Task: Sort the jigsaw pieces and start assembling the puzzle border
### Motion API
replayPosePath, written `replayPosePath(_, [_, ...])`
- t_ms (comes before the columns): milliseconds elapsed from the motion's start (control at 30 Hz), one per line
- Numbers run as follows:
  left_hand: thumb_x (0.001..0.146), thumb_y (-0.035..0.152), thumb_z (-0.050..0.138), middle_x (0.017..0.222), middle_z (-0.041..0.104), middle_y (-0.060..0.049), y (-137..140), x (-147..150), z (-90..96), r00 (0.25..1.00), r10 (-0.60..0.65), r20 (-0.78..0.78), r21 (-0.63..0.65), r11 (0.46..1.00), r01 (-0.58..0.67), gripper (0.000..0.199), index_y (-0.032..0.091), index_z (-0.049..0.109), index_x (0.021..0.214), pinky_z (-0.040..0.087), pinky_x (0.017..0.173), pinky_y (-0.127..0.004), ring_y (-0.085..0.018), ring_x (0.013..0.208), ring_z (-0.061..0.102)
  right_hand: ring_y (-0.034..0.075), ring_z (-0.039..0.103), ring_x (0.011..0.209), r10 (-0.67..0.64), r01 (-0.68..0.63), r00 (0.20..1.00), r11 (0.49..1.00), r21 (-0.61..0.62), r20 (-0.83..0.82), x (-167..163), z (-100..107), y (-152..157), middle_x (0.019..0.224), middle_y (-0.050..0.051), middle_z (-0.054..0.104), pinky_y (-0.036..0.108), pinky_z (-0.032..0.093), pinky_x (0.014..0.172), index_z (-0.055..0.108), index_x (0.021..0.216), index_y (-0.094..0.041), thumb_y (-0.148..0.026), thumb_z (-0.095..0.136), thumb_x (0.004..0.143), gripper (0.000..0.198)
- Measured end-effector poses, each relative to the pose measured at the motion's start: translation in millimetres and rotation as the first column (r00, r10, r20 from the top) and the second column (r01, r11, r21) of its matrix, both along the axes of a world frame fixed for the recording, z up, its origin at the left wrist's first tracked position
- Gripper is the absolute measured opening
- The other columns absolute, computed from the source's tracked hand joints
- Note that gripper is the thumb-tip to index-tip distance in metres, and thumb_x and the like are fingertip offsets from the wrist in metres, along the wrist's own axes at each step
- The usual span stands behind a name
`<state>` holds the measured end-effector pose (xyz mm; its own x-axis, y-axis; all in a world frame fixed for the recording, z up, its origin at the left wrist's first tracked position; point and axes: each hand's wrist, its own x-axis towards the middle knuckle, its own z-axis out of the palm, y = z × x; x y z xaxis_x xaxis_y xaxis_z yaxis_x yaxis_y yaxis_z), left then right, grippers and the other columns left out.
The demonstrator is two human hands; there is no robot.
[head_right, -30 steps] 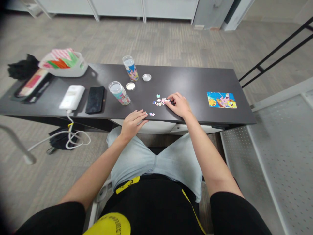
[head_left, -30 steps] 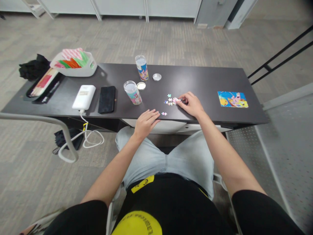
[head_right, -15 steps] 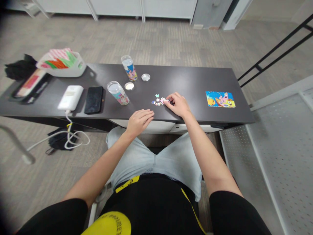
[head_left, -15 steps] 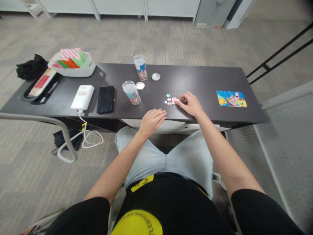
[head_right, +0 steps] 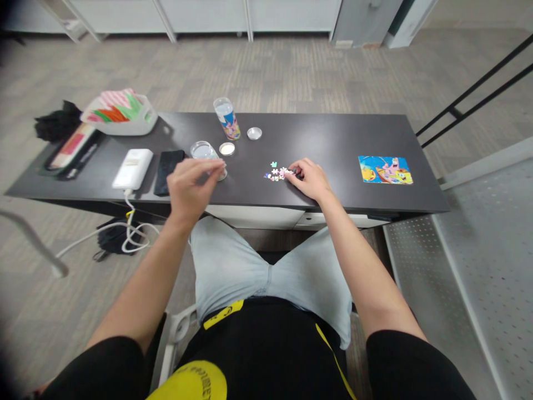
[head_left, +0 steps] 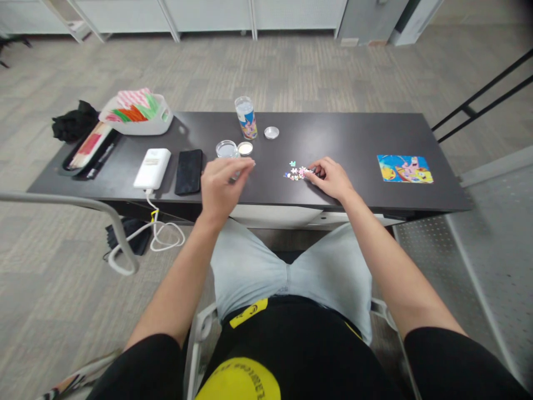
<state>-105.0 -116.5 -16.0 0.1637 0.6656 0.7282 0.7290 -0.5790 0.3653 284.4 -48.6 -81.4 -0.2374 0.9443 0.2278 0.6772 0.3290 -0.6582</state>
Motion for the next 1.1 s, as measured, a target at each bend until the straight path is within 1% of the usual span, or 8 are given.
replayPosePath(133, [0.116, 0.031, 0.090, 0.124, 0.099, -0.006, 36, -31, 40.5, 0.980, 0.194, -0.044, -0.108, 0.974, -0.198, 0.018, 0.031, 0.101, 0.131, 0.067, 0.112, -0.049, -0.031, 0.115, 0.090, 0.034, 0.073, 0.093, 0.006, -0.006, 1.000, 1.000, 0.011, -0.017, -1, -1, -1, 0.113, 0.012, 0.083, 0.055, 0.065, 0.097, 0.084, 0.113, -0.030, -0.051, 0.088, 0.108, 0.022])
replayPosePath(333, [0.107, 0.026, 0.086, 0.129, 0.097, -0.010, 62, -50, 44.4, 0.960, 0.248, -0.132, -0.213, 0.939, -0.272, 0.027, 0.025, 0.099, 0.131, 0.065, 0.116, -0.050, -0.031, 0.113, 0.086, 0.034, 0.073, 0.093, 0.000, 0.000, 0.999, 1.000, 0.010, -0.035, -1, -1, -1, 0.110, 0.011, 0.083, 0.055, 0.066, 0.096, 0.084, 0.112, -0.031, -0.051, 0.089, 0.106, 0.021])
replayPosePath(500, [0.114, 0.025, 0.083, 0.125, 0.092, -0.010, 37, -14, 50.4, 0.956, 0.280, -0.087, -0.072, 0.955, -0.287, 0.020, 0.030, 0.096, 0.128, 0.061, 0.126, -0.059, -0.036, 0.122, 0.083, 0.036, 0.075, 0.098, -0.011, 0.010, 1.000, 1.000, -0.009, -0.021, -1, -2, 1, 0.112, 0.012, 0.085, 0.056, 0.065, 0.102, 0.084, 0.113, -0.032, -0.042, 0.077, 0.113, 0.012])
replayPosePath(600, [0.125, 0.031, 0.074, 0.127, 0.090, -0.009, 16, 36, 30.9, 0.998, 0.031, -0.048, -0.112, 0.993, -0.036, 0.022, 0.026, 0.091, 0.138, 0.066, 0.123, -0.053, -0.031, 0.120, 0.085, 0.038, 0.078, 0.105, -0.035, 0.034, 0.999, 0.999, -0.017, -0.041, -2, -3, 4, 0.118, 0.014, 0.088, 0.057, 0.065, 0.107, 0.081, 0.113, -0.032, -0.043, 0.070, 0.117, 0.016])
replayPosePath(667, [0.126, 0.044, 0.080, 0.151, 0.091, -0.016, 10, 73, 3.6, 0.974, -0.217, -0.068, -0.282, 0.941, 0.189, 0.038, 0.023, 0.086, 0.156, 0.071, 0.123, -0.053, -0.035, 0.136, 0.087, 0.040, 0.080, 0.113, -0.044, 0.043, 0.996, 0.999, -0.023, -0.075, -2, -5, 5, 0.123, 0.016, 0.090, 0.059, 0.065, 0.113, 0.079, 0.114, -0.032, -0.046, 0.066, 0.119, 0.020])
replayPosePath(833, [0.113, 0.072, 0.099, 0.212, 0.039, -0.031, 29, 142, -62.7, 0.964, -0.212, -0.162, -0.459, 0.881, 0.117, 0.114, 0.011, 0.056, 0.199, 0.042, 0.159, -0.080, -0.060, 0.200, 0.035, 0.041, 0.081, 0.124, -0.090, 0.082, 0.974, 0.996, -0.045, -0.209, 1, -6, 8, 0.128, 0.015, 0.093, 0.060, 0.064, 0.125, 0.077, 0.114, -0.033, -0.070, 0.064, 0.120, 0.039])
replayPosePath(967, [0.121, 0.072, 0.090, 0.206, 0.047, -0.034, 35, 165, -79.4, 0.930, -0.293, -0.221, -0.472, 0.866, 0.161, 0.105, 0.002, 0.062, 0.194, 0.026, 0.168, -0.072, -0.055, 0.200, 0.037, 0.035, 0.081, 0.103, -0.126, 0.113, 0.956, 0.992, -0.062, -0.266, 5, -7, 10, 0.113, 0.010, 0.088, 0.055, 0.068, 0.112, 0.077, 0.123, -0.033, -0.088, 0.054, 0.118, 0.061])
replayPosePath(1100, [0.127, 0.067, 0.082, 0.202, 0.056, -0.029, 21, 161, -86.9, 0.905, -0.353, -0.236, -0.434, 0.872, 0.228, 0.088, 0.008, 0.067, 0.191, 0.033, 0.167, -0.070, -0.049, 0.196, 0.049, 0.032, 0.080, 0.098, -0.143, 0.126, 0.941, 0.989, -0.074, -0.305, 5, -8, 10, 0.113, 0.009, 0.087, 0.052, 0.070, 0.106, 0.075, 0.124, -0.033, -0.106, 0.052, 0.111, 0.078])
